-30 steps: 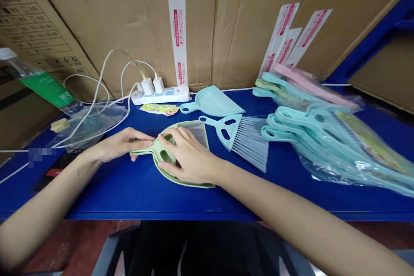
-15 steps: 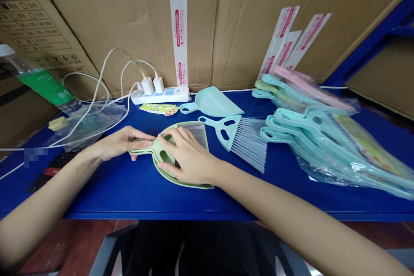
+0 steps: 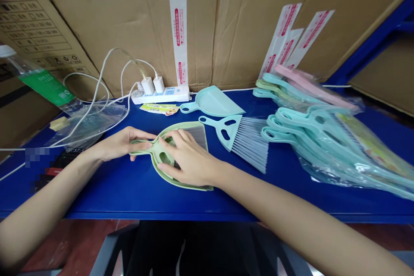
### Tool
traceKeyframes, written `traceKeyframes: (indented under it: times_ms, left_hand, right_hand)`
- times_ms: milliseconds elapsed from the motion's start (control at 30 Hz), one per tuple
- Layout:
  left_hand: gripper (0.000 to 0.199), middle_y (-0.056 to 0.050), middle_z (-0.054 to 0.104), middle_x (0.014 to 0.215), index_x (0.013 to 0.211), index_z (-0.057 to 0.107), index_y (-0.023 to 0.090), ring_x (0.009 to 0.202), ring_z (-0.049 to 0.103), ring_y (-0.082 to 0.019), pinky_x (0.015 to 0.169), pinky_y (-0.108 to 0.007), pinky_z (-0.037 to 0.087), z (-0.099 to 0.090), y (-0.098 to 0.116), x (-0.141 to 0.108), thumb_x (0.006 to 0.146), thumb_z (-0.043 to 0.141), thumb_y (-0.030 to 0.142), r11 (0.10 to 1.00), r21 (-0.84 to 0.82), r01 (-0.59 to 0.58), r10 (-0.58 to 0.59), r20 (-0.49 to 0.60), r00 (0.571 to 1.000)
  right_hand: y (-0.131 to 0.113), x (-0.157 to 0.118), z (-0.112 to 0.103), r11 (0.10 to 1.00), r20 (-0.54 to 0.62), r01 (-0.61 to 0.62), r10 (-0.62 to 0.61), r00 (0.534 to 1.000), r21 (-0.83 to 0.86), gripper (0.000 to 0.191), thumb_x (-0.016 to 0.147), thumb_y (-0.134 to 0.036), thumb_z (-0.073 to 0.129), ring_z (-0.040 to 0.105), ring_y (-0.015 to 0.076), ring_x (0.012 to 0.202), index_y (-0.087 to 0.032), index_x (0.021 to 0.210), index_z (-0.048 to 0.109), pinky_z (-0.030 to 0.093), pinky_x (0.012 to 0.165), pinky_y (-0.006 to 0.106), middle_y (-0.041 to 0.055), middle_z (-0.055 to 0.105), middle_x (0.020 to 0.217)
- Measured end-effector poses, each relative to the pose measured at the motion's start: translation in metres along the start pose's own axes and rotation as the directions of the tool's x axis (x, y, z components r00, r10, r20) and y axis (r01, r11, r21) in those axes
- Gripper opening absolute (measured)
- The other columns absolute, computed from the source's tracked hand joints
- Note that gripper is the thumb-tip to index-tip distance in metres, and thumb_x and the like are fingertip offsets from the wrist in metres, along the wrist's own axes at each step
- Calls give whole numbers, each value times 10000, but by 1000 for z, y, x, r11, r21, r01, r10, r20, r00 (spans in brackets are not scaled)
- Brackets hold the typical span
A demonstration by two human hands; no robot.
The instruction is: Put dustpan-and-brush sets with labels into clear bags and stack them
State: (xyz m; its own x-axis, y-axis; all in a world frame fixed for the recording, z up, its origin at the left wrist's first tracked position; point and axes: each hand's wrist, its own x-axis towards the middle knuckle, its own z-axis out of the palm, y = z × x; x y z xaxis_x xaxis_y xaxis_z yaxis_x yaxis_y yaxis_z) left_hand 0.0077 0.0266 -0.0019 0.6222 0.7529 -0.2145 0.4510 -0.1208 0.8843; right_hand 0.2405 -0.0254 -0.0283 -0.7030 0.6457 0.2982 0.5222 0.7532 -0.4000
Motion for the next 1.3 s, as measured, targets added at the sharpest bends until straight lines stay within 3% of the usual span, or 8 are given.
traceKeyframes:
  times_ms: [300,467,567,700,833,967,1100,1300]
  left_hand:
    - [496,29,579,650,1213,694,154,499,435,-56,456,-175,461,0,3,-2,807,707,439,1000,21,22,-22,16,1000]
    - [514,43,532,614,1247,667,142,499,428,-65,453,-171,442,-2,8,-5,827,684,437,999,44,16,-19,73,997]
    - [500,21,561,659,1230,675,138,549,449,-82,459,-167,429,-3,13,-8,827,670,434,997,79,16,-23,89,996]
    - [455,12,575,669,1196,693,129,563,431,-85,484,-168,414,-6,17,-12,856,625,423,988,152,12,-27,96,995]
    - [445,-22,675,800,1182,704,144,616,486,-101,551,-180,429,-12,16,-14,867,607,443,968,249,6,-32,102,994]
    - [468,-44,735,978,1203,697,172,800,606,-165,681,-208,469,-19,16,-18,869,599,485,950,313,12,-51,116,992]
    - [441,-45,750,1039,1165,721,188,913,634,-197,781,-221,466,-23,18,-22,866,604,490,925,381,4,-44,96,994]
    - [431,-31,750,974,1164,715,175,796,604,-163,695,-197,430,-24,15,-23,859,591,453,901,432,23,-55,60,997]
  right_hand:
    - [3,-1,-2,999,42,8,-6,999,-50,589,971,-451,442,412,351,1305,-105,1447,424,414,1043,619,221,497,1331]
    - [4,-2,-6,996,102,-31,40,994,-89,642,973,-500,435,323,374,1402,-135,1498,373,387,1057,637,236,392,1476]
    - [9,-5,-8,992,107,-41,53,993,-119,633,972,-529,431,276,394,1439,-180,1498,384,361,1059,669,231,345,1526]
    - [17,-7,-11,986,80,-4,17,997,-165,599,981,-520,416,314,388,1423,-176,1471,428,356,1065,665,232,383,1508]
    - [20,-6,-12,976,61,4,10,998,-217,559,997,-493,382,357,372,1399,-178,1452,460,392,1051,650,215,434,1484]
    - [23,-4,-14,958,20,-9,15,1000,-285,526,1001,-469,375,398,369,1371,-160,1403,517,425,1039,629,192,495,1454]
    - [30,-3,-14,918,-38,-44,32,999,-395,447,1005,-374,372,458,365,1322,-154,1333,579,463,1004,615,172,547,1425]
    - [35,5,-15,834,-45,-14,-13,999,-551,451,920,-100,361,474,355,1305,-143,1280,630,483,969,603,145,567,1423]
